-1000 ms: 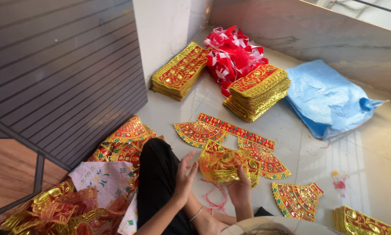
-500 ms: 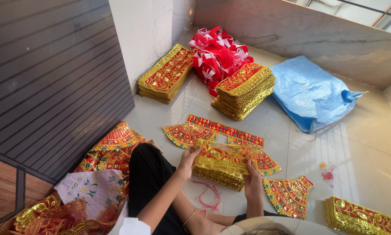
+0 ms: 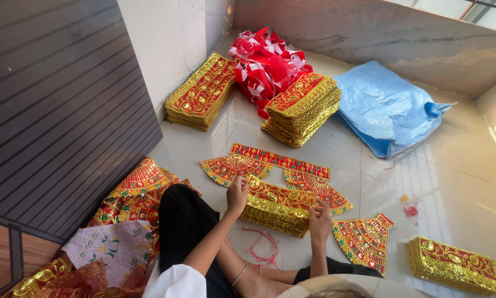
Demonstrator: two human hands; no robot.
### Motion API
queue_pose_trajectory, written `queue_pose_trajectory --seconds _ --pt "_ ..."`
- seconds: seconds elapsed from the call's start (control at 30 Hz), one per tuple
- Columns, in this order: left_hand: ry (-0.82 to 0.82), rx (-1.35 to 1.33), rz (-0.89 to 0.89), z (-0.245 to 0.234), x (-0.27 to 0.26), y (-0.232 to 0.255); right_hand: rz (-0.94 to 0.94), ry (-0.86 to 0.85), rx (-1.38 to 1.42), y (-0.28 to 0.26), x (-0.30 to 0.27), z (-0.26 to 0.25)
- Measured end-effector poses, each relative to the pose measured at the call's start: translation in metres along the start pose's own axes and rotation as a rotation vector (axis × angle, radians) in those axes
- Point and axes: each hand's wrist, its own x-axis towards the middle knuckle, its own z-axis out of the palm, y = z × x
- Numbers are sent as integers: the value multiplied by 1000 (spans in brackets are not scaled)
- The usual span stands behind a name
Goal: The person organizes and unfolds several pieces of gold and red embroidered fabric decorations on the floor.
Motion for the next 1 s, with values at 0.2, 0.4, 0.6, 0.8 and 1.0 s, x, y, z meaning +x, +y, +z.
queue_pose_trajectory --seconds 0.2,0.4,0.6,0.8,1.0 --pt "20 301 149 -4 -10 -1 -131 -47 -237 -4 -6 7" --pt "77 299 164 -27 -15 34 -280 19 -697 -28 -20 12" --pt "155 239 460 -136 -50 89 -497 234 -454 -76 -34 -11" --pt "242 461 275 -257 -94 66 -587 14 -180 -125 -80 10" --pt "380 602 71 -327 -157 16 -688 -441 241 -164 -154 50"
